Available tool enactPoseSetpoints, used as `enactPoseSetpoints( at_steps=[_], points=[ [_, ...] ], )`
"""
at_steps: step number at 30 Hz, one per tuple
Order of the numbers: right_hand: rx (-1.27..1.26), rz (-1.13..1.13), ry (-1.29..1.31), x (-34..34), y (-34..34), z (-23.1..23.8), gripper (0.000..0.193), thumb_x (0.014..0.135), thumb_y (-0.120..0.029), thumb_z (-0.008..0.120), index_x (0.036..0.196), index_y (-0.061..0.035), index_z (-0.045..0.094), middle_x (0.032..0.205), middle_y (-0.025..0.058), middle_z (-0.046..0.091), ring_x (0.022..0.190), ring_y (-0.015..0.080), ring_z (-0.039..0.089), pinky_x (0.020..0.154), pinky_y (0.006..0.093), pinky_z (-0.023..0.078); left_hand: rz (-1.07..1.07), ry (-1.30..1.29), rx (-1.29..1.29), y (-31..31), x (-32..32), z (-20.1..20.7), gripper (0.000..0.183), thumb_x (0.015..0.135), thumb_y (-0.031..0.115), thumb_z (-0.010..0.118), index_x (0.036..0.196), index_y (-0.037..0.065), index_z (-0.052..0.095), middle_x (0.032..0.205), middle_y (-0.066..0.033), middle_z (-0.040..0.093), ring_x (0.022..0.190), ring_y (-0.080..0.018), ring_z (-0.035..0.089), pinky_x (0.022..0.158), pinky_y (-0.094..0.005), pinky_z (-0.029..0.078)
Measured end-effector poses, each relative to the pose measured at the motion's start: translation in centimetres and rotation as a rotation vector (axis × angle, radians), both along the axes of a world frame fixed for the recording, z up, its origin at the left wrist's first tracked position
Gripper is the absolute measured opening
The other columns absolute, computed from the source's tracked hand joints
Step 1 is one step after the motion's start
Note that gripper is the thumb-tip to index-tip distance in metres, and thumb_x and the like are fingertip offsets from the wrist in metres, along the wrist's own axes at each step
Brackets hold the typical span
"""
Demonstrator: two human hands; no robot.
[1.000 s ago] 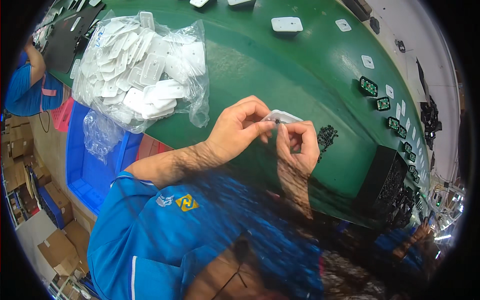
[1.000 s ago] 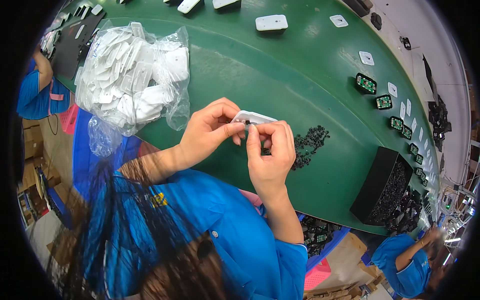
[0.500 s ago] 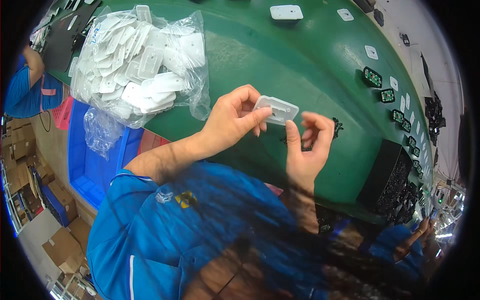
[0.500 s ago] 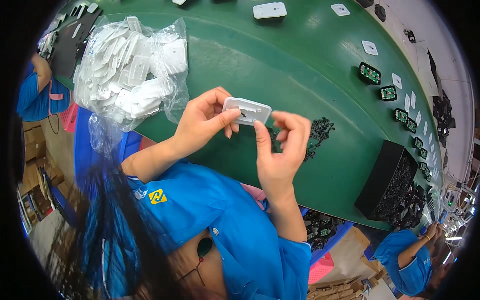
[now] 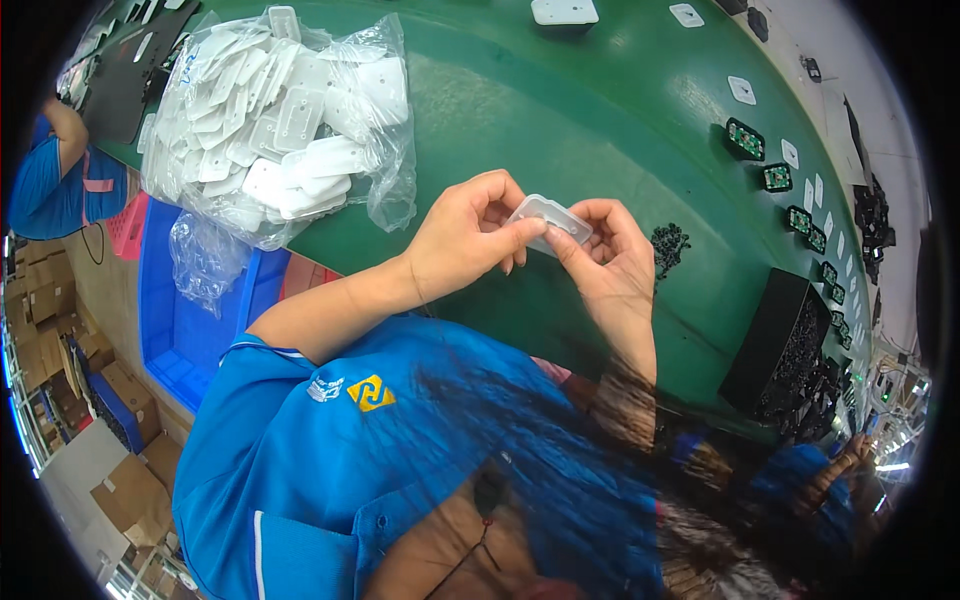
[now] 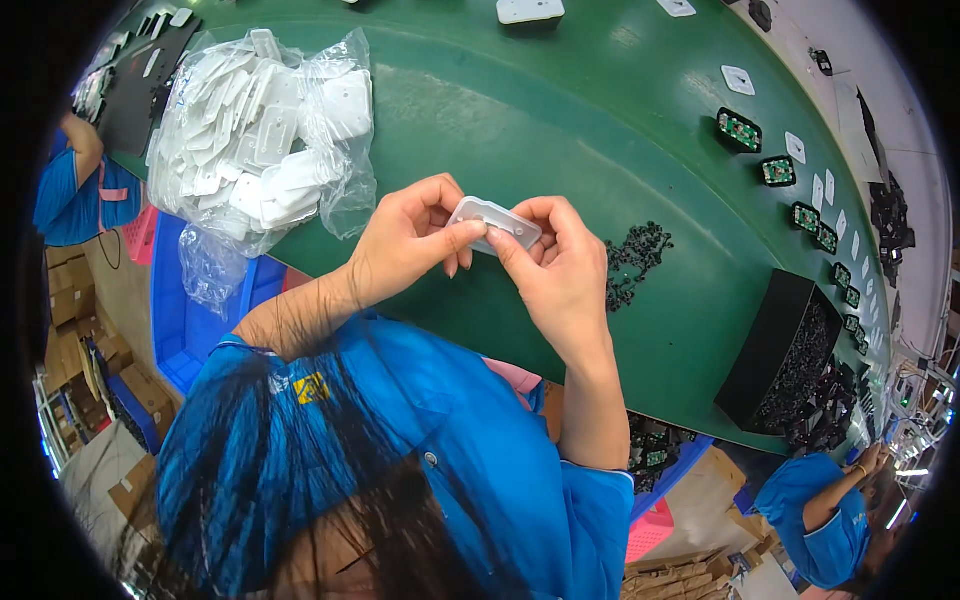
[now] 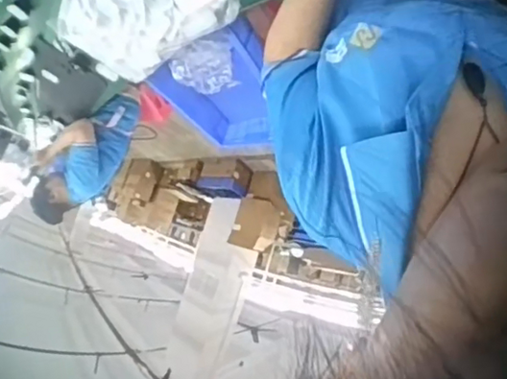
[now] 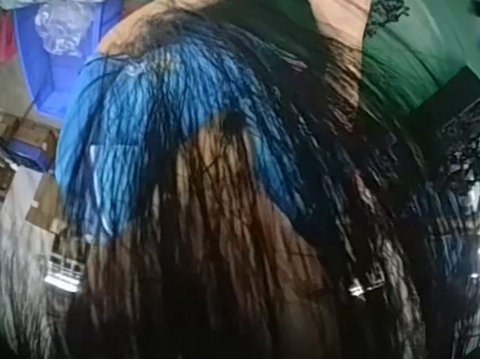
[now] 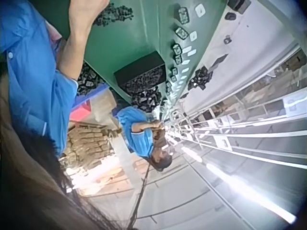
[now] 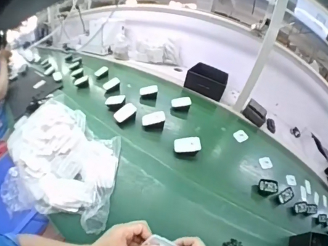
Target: The person assembles small electronic devices by inserting green circuit boards into white plastic casings. They repeatedly pick up a casing and a board, align and press them together, then place the assembled unit on the green table. The person also handles a bag of white casings and a blue bin of circuit boards throughout the process.
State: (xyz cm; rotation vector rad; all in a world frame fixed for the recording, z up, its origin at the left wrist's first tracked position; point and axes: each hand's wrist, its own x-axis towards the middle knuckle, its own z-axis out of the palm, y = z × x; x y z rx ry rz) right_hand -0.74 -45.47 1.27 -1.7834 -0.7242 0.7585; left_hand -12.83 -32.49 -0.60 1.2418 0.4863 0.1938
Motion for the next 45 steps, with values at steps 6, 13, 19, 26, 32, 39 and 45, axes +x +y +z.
enactPoseSetpoints(
  at_steps=[6,13,19,26,32,39,45],
  points=[
    [0.09,0.059,0.244,0.5,-0.6,-0.6,0.023,0.084,-0.007,0.069,0.102,0.002,0.059,0.085,0.0011,0.061,0.072,0.0036,0.053,0.06,0.0179,0.043,-0.081,0.033,-0.143,0.5,-0.7,-0.2,0.016,0.09,0.013,0.063,0.09,0.001,0.051,0.079,-0.0066,0.06,0.064,-0.0101,0.061,0.052,-0.0217,0.048],
    [0.103,0.154,0.397,1.0,-0.4,-0.9,0.028,0.083,-0.008,0.071,0.104,0.0018,0.056,0.097,0.0055,0.06,0.085,0.0078,0.057,0.072,0.0213,0.048,-0.048,0.054,-0.103,0.0,-0.7,-0.5,0.018,0.09,0.015,0.064,0.088,0.001,0.051,0.077,-0.005,0.059,0.059,-0.0088,0.059,0.047,-0.0206,0.046],
    [0.019,0.222,0.462,1.8,-0.1,-0.5,0.019,0.083,-0.008,0.071,0.094,0.0004,0.057,0.081,0.0022,0.061,0.074,0.0063,0.055,0.065,0.0211,0.046,-0.095,0.075,-0.065,0.3,-0.9,-0.3,0.018,0.09,0.015,0.064,0.087,0.002,0.051,0.077,-0.0048,0.058,0.06,-0.0082,0.059,0.047,-0.0203,0.045],
    [0.049,0.109,0.237,0.1,-0.4,-0.6,0.016,0.082,-0.005,0.069,0.091,-0.0008,0.057,0.076,-0.0001,0.057,0.069,0.0051,0.052,0.06,0.02,0.042,-0.07,-0.056,-0.082,-0.2,-1.3,-0.3,0.015,0.093,0.01,0.056,0.1,-0.003,0.054,0.08,-0.0072,0.06,0.064,-0.012,0.061,0.054,-0.0238,0.051],
    [0.227,0.004,0.481,-0.5,0.0,-2.8,0.024,0.085,-0.008,0.069,0.098,-0.0002,0.05,0.082,0.0043,0.058,0.069,0.0041,0.054,0.057,0.0181,0.043,-0.019,-0.011,-0.079,1.0,-0.4,0.4,0.017,0.095,0.006,0.049,0.108,-0.005,0.05,0.082,-0.0108,0.061,0.064,-0.0132,0.062,0.057,-0.0243,0.053],
    [0.191,-0.057,0.052,3.2,0.5,-3.4,0.035,0.081,-0.017,0.074,0.109,-0.0046,0.056,0.093,0.0013,0.057,0.068,0.005,0.049,0.059,0.0201,0.04,0.039,0.048,0.194,4.4,2.1,-1.9,0.008,0.095,0.006,0.049,0.101,0.001,0.05,0.079,-0.0069,0.059,0.057,-0.01,0.057,0.047,-0.0209,0.043],
    [-0.249,-0.272,-1.296,21.3,-0.8,-1.5,0.046,0.074,-0.002,0.064,0.118,-0.0088,0.055,0.125,0.0108,0.052,0.113,0.0313,0.05,0.094,0.0411,0.041,0.069,0.044,0.998,6.8,5.1,-3.3,0.003,0.087,0.004,0.056,0.09,0.003,0.055,0.082,-0.0077,0.057,0.067,-0.0202,0.057,0.059,-0.0309,0.046]
  ],
)
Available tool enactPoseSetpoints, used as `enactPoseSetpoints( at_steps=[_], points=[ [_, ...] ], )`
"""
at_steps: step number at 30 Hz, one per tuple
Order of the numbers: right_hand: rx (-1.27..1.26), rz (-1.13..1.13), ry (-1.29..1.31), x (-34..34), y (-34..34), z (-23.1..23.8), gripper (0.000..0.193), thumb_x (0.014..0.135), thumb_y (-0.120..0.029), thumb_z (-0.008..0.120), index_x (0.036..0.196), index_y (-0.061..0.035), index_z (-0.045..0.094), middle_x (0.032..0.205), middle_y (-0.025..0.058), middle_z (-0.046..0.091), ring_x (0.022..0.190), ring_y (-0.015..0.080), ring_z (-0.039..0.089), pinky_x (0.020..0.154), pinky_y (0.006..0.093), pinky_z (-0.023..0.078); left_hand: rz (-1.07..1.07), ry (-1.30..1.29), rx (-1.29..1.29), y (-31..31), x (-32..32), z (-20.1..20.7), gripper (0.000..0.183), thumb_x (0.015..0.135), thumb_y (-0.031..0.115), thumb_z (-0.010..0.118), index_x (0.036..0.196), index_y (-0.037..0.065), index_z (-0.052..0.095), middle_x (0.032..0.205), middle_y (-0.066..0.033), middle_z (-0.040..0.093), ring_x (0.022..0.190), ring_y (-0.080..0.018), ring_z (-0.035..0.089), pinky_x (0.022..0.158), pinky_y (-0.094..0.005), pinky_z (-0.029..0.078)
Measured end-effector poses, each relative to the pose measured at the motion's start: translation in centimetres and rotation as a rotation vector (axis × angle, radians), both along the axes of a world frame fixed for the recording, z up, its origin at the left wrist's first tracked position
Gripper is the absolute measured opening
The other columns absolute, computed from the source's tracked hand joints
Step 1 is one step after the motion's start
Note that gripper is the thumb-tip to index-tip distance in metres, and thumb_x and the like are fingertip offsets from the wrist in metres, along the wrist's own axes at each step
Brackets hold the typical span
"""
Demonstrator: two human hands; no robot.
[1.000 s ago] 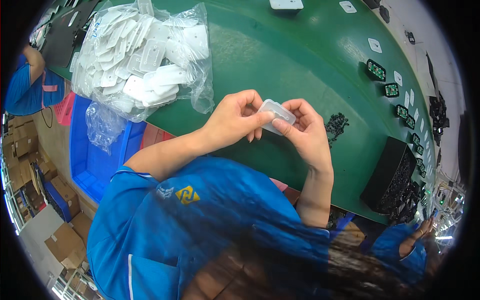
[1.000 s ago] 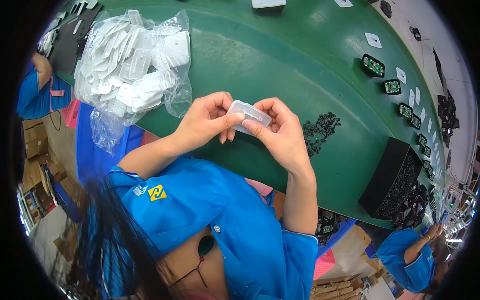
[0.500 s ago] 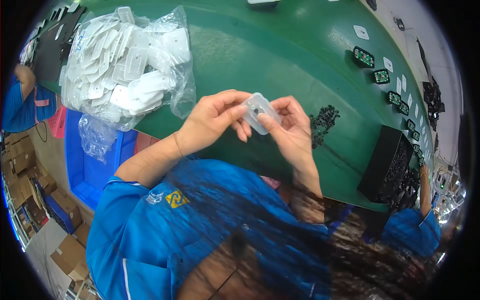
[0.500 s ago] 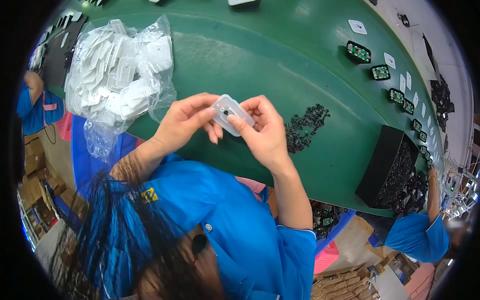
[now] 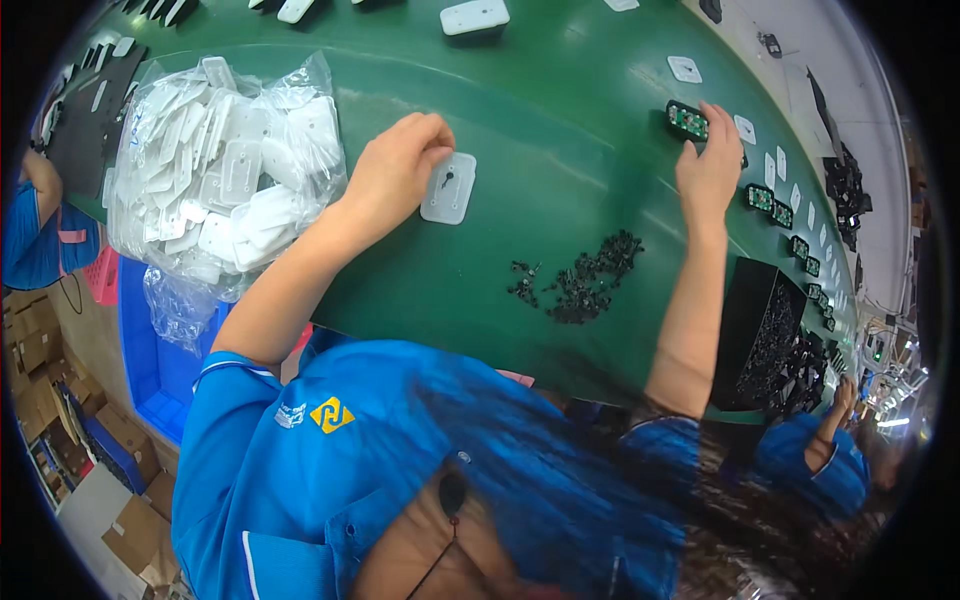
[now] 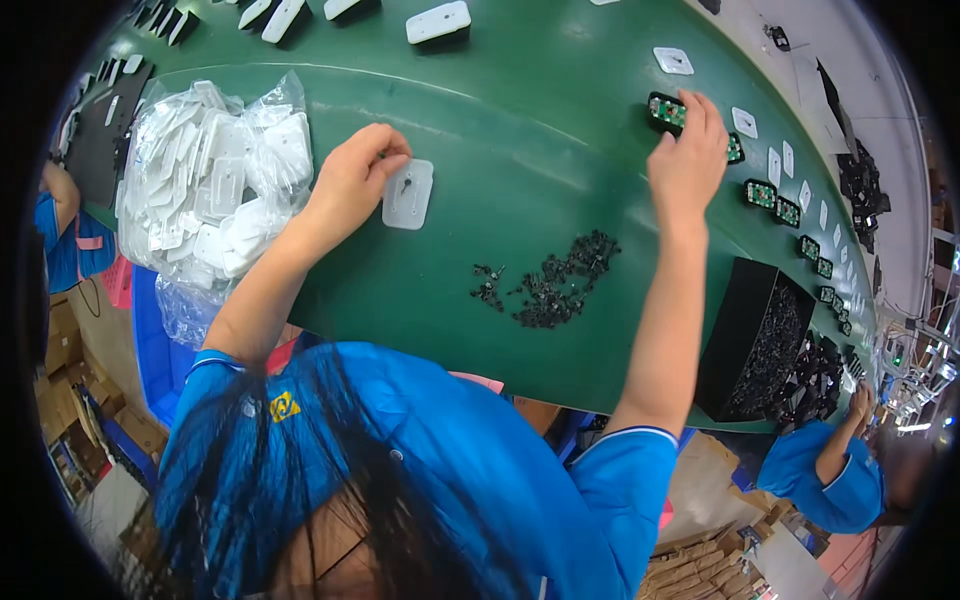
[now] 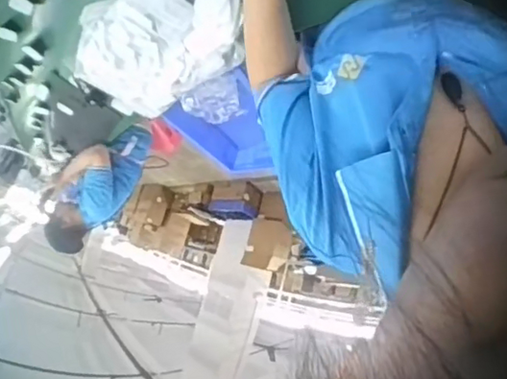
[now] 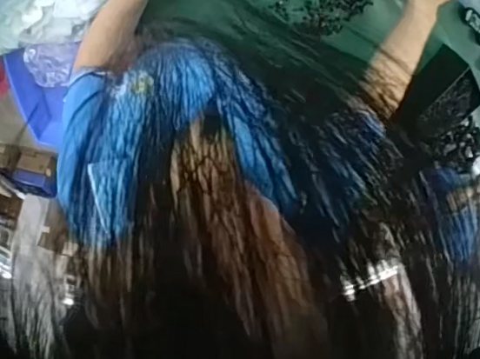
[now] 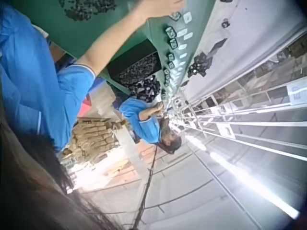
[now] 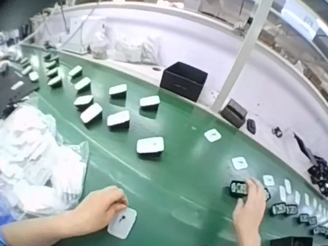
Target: The person assembles small electronic devices by inserting green circuit boards into white plastic casings. They repeatedly pick up a casing and a board, align and press them together, then place the assembled unit on the green table. The person also handles a bag of white casings and a blue bin of circuit boards throughout the process.
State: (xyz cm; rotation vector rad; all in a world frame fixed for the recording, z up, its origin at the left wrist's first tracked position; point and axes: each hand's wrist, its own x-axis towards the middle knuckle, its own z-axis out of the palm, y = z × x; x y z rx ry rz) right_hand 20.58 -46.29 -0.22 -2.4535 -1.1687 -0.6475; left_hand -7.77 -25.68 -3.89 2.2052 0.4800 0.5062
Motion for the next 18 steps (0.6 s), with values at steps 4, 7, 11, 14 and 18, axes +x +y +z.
enactPoseSetpoints(
  at_steps=[4,7,11,14,18],
  points=[
    [-0.196,0.065,0.242,5.9,-0.6,-2.6,0.051,0.073,-0.009,0.072,0.121,-0.0114,0.055,0.132,0.0109,0.047,0.117,0.0311,0.047,0.095,0.0402,0.042,-0.013,0.136,0.157,-0.4,0.8,0.7,0.007,0.083,0.005,0.059,0.09,0.006,0.056,0.089,-0.0113,0.053,0.078,-0.0323,0.057,0.067,-0.0395,0.047],
    [-0.19,0.063,0.114,6.1,0.4,-3.2,0.049,0.076,-0.014,0.073,0.12,-0.0084,0.054,0.122,0.0134,0.053,0.106,0.0281,0.054,0.091,0.0372,0.045,-0.03,0.148,0.219,-0.7,0.4,0.7,0.007,0.083,0.007,0.059,0.089,0.007,0.055,0.093,-0.0114,0.052,0.079,-0.034,0.057,0.068,-0.0421,0.047],
    [0.144,0.144,0.75,-0.1,2.0,-2.1,0.046,0.082,-0.023,0.072,0.117,-0.0021,0.051,0.091,0.0079,0.061,0.073,0.0123,0.053,0.066,0.0271,0.045,0.008,0.068,0.304,-1.9,-0.7,1.0,0.03,0.077,0.016,0.069,0.101,0.005,0.054,0.093,-0.0109,0.05,0.084,-0.03,0.055,0.071,-0.0394,0.047],
    [0.196,0.19,1.111,-5.9,2.9,-0.1,0.039,0.084,-0.023,0.07,0.111,-0.0023,0.052,0.085,0.004,0.06,0.07,0.0063,0.048,0.06,0.0222,0.039,-0.004,0.058,0.404,-2.4,-2.6,1.8,0.049,0.07,0.022,0.075,0.108,0.002,0.05,0.099,-0.0119,0.049,0.091,-0.0298,0.052,0.076,-0.0378,0.046],
    [-0.035,0.159,0.788,-8.5,2.8,0.1,0.027,0.086,-0.025,0.068,0.103,-0.005,0.06,0.094,0.0044,0.061,0.07,0.0126,0.054,0.062,0.0259,0.043,-0.016,0.115,0.434,-3.3,-3.9,1.0,0.055,0.067,0.021,0.077,0.111,0.002,0.049,0.107,-0.0135,0.049,0.097,-0.0297,0.049,0.081,-0.0373,0.044]
  ],
)
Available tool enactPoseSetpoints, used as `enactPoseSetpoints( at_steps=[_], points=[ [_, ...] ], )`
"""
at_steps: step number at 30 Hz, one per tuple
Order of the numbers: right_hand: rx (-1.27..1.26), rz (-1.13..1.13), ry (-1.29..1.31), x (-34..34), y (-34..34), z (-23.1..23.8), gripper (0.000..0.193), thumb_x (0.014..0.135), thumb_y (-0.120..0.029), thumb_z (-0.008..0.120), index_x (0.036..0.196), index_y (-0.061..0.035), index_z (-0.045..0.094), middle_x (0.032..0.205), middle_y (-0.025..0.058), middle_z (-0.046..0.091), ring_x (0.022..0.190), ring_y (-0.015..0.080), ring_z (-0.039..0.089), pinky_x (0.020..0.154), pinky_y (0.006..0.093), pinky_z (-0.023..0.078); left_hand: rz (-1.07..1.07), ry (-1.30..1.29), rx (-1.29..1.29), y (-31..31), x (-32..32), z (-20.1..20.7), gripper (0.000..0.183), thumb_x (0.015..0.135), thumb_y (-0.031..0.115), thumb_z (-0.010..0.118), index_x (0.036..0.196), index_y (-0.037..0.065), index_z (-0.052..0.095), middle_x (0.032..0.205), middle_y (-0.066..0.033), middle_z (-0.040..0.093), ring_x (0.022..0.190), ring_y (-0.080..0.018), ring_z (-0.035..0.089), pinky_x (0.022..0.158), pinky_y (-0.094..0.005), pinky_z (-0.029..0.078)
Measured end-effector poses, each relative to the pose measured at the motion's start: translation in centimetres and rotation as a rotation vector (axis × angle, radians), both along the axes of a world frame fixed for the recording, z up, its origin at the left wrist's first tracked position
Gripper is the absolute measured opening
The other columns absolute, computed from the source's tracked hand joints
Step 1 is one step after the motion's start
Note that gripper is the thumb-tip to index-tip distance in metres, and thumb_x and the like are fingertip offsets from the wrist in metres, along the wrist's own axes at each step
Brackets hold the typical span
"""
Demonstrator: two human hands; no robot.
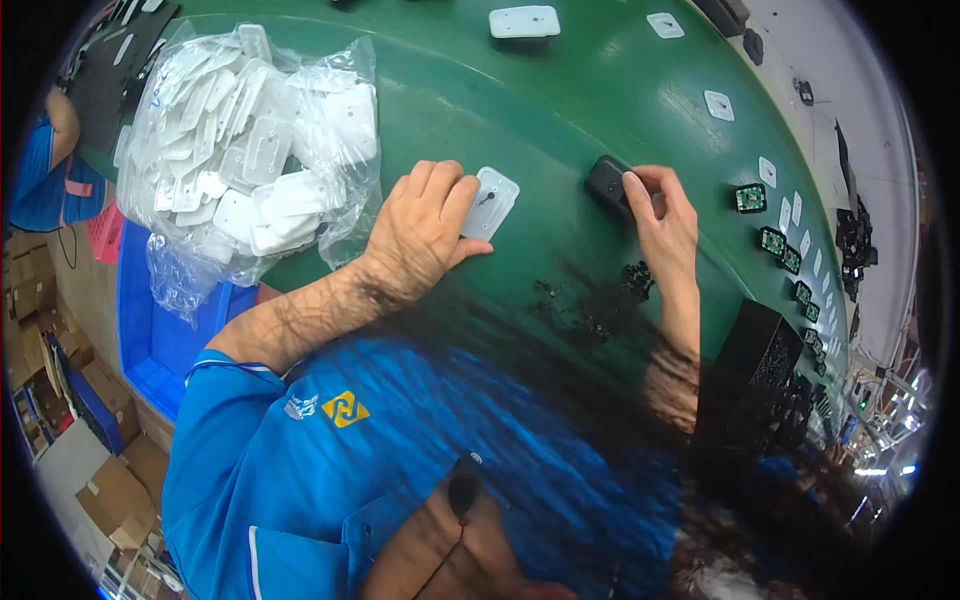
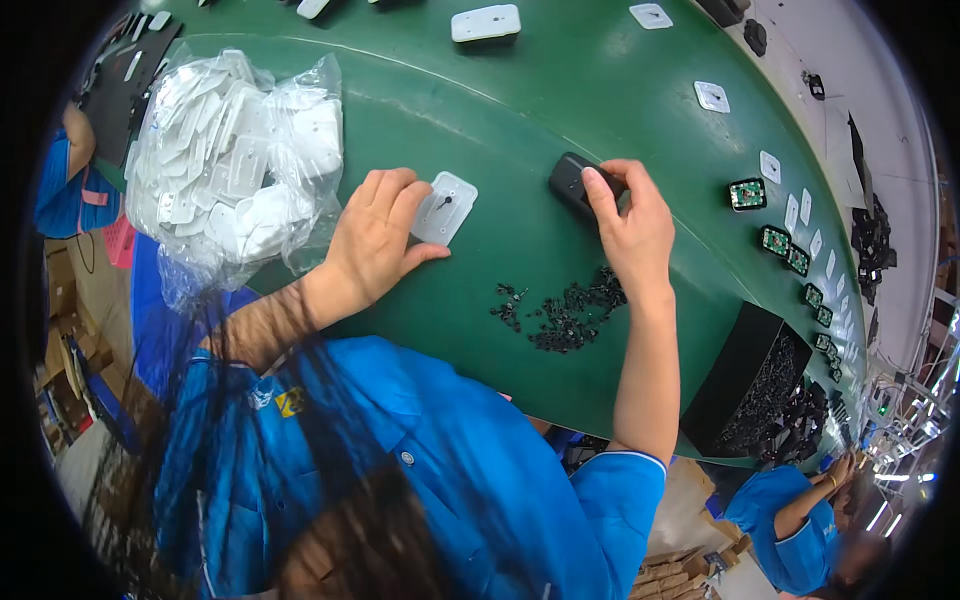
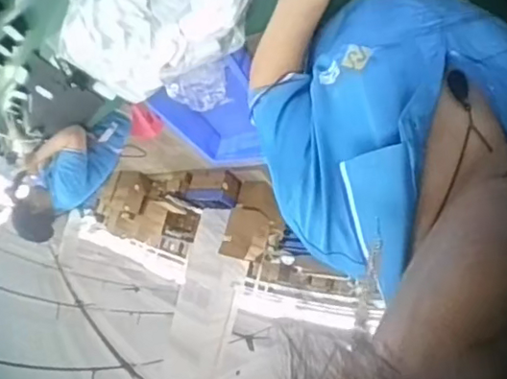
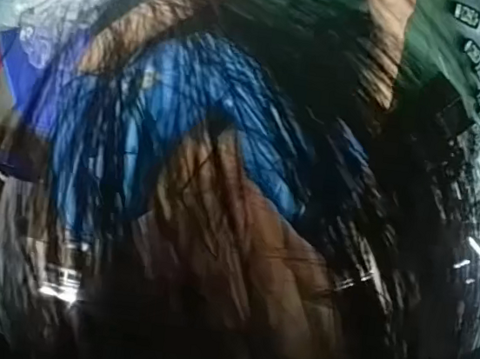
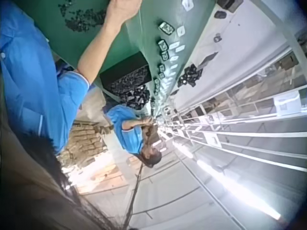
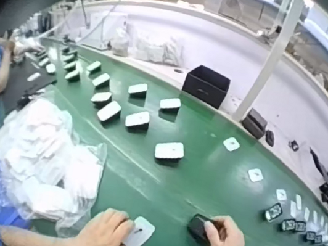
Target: The person assembles small electronic devices by inserting green circuit boards into white plastic casings. They repeatedly pick up a casing and a board, align and press them together, then place the assembled unit on the green table. The person also handles a bag of white casings and a blue bin of circuit boards throughout the process.
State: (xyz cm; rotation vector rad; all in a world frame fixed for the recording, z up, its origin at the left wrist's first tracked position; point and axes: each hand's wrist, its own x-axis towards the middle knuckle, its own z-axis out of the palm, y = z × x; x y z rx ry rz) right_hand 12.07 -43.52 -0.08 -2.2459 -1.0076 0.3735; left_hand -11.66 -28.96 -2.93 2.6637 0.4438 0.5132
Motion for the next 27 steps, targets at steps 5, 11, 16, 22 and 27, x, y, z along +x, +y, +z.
enactPoseSetpoints(
  at_steps=[5,11,16,22,27],
  points=[
    [0.079,0.157,-0.35,-1.0,-0.8,0.0,0.031,0.084,-0.027,0.067,0.107,-0.0056,0.063,0.11,0.0099,0.059,0.098,0.0291,0.057,0.083,0.0371,0.047,-0.066,-0.091,0.017,1.0,0.6,-0.6,0.045,0.071,0.011,0.07,0.11,0.003,0.05,0.112,-0.0113,0.051,0.103,-0.0287,0.049,0.084,-0.0371,0.042],
    [-0.044,0.113,-0.337,-3.6,-1.1,0.4,0.043,0.077,-0.013,0.073,0.115,-0.0016,0.058,0.11,0.0142,0.061,0.101,0.0302,0.058,0.086,0.039,0.047,-0.226,-0.11,-0.045,3.0,1.4,-1.2,0.039,0.073,0.002,0.066,0.109,0.006,0.051,0.115,-0.0083,0.055,0.11,-0.028,0.05,0.088,-0.0404,0.041],
    [0.174,0.311,-0.258,-7.1,1.1,1.2,0.042,0.074,-0.008,0.073,0.113,-0.0022,0.06,0.109,0.0127,0.063,0.101,0.0296,0.059,0.086,0.0378,0.048,-0.185,-0.271,-0.325,3.4,0.4,-1.5,0.042,0.077,-0.004,0.061,0.117,0.006,0.052,0.126,-0.0092,0.054,0.117,-0.03,0.05,0.096,-0.0394,0.041],
    [0.119,0.452,-0.274,-8.7,3.7,0.6,0.042,0.07,-0.004,0.072,0.11,-0.0027,0.058,0.107,0.0116,0.063,0.1,0.0299,0.058,0.083,0.0372,0.049,-0.187,-0.319,-0.454,3.6,-0.4,-1.7,0.044,0.08,-0.008,0.054,0.122,0.006,0.054,0.131,-0.0099,0.053,0.119,-0.0297,0.051,0.1,-0.0388,0.041],
    [0.088,0.508,-0.335,-8.6,4.1,-0.1,0.042,0.07,-0.005,0.072,0.11,-0.0027,0.059,0.107,0.0109,0.062,0.1,0.0288,0.058,0.082,0.0367,0.05,-0.207,-0.33,-0.415,3.6,-0.2,-2.4,0.04,0.083,-0.006,0.051,0.119,0.007,0.057,0.128,-0.0088,0.056,0.118,-0.0275,0.053,0.098,-0.0384,0.041]
  ],
)
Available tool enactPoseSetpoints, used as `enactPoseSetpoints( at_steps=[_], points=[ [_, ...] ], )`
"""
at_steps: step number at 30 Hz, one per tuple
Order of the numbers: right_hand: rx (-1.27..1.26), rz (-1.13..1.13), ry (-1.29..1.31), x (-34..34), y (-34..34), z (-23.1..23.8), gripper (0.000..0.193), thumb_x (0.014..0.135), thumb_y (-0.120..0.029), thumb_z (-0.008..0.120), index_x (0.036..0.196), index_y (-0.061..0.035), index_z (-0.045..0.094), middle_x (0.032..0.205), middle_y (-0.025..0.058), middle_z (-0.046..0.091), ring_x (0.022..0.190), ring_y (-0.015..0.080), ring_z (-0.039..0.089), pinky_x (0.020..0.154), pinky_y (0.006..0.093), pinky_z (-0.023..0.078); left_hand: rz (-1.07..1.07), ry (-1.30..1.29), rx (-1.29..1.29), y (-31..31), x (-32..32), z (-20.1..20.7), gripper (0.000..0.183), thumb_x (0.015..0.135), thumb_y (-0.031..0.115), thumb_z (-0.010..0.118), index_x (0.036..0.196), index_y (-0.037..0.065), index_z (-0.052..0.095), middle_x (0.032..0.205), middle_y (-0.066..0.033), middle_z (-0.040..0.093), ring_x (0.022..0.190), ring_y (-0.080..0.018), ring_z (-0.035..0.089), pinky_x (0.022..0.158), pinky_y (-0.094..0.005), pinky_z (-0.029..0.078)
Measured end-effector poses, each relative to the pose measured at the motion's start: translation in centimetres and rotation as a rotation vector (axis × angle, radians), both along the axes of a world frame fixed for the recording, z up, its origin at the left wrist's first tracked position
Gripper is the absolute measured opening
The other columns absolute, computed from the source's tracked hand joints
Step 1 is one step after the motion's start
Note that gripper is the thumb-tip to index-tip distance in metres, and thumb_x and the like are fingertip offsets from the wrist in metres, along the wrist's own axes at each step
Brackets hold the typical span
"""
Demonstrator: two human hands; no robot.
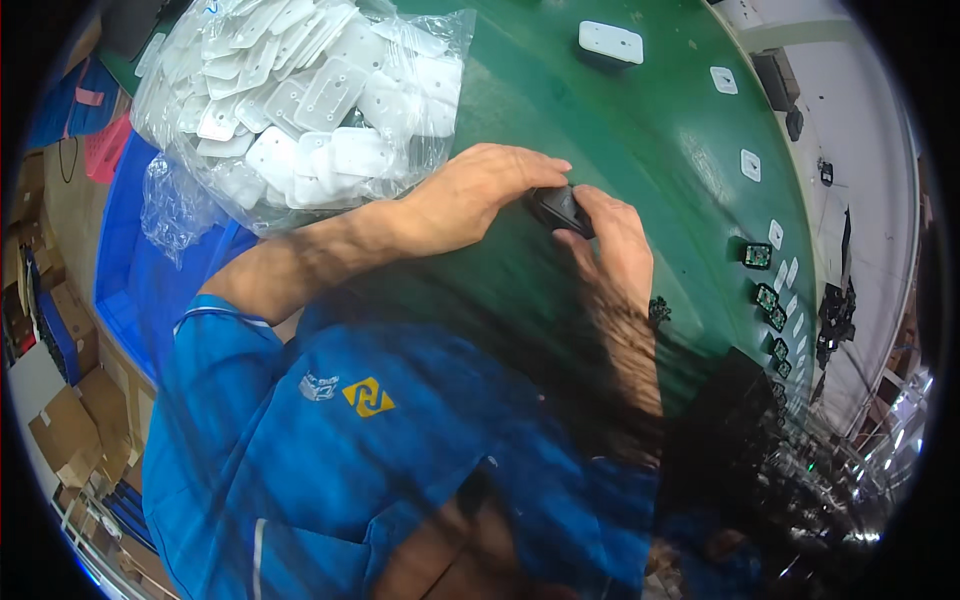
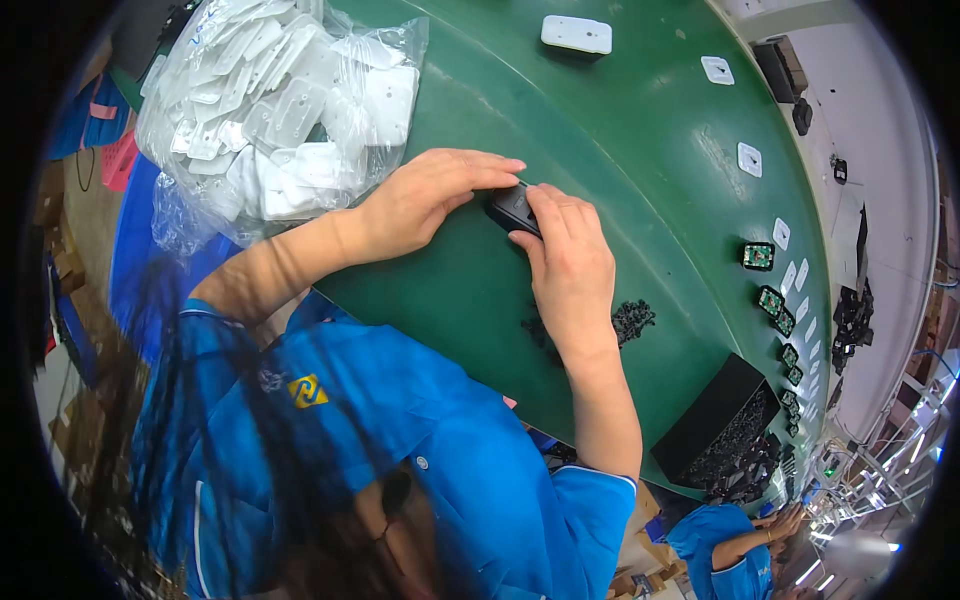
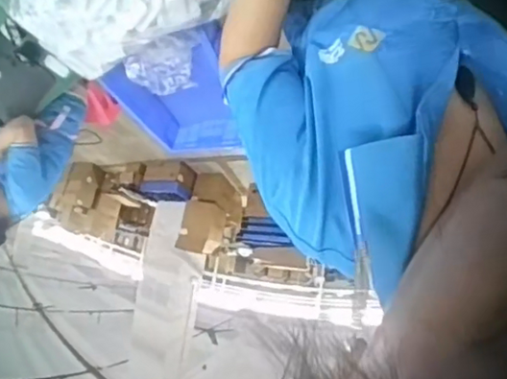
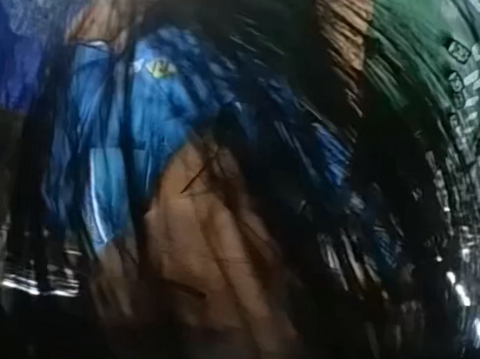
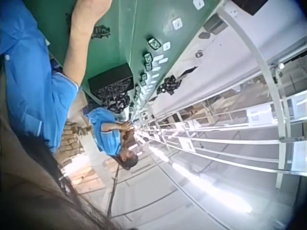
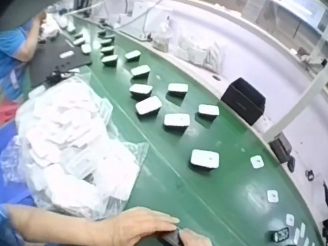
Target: The person assembles small electronic devices by inserting green circuit boards into white plastic casings. They repeatedly pick up a casing and a board, align and press them together, then place the assembled unit on the green table. The person also handles a bag of white casings and a blue bin of circuit boards throughout the process.
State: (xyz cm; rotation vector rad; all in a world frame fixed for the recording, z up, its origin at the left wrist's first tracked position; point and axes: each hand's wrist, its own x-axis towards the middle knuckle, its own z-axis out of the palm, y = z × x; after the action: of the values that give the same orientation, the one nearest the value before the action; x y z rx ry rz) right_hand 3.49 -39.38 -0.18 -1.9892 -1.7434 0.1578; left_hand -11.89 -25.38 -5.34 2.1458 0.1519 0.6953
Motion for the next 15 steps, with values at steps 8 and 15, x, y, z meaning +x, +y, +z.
enactPoseSetpoints(
  at_steps=[8,15],
  points=[
    [0.065,-0.002,-0.272,-1.4,0.1,-1.5,0.041,0.069,-0.002,0.07,0.109,-0.0024,0.061,0.111,0.0112,0.061,0.098,0.026,0.059,0.075,0.0348,0.053,-0.008,0.091,0.287,-0.1,-0.9,-0.1,0.043,0.078,-0.003,0.054,0.12,0.007,0.057,0.13,-0.0079,0.055,0.118,-0.0244,0.053,0.097,-0.0385,0.041],
    [-0.051,-0.046,0.074,0.3,0.5,0.3,0.039,0.069,-0.006,0.073,0.107,-0.0068,0.064,0.102,0.0085,0.064,0.092,0.0253,0.061,0.077,0.0342,0.052,0.044,0.041,0.599,-0.7,-0.2,0.3,0.043,0.077,0.009,0.06,0.119,-0.001,0.055,0.128,-0.0124,0.055,0.113,-0.0256,0.055,0.092,-0.0364,0.046]
  ],
)
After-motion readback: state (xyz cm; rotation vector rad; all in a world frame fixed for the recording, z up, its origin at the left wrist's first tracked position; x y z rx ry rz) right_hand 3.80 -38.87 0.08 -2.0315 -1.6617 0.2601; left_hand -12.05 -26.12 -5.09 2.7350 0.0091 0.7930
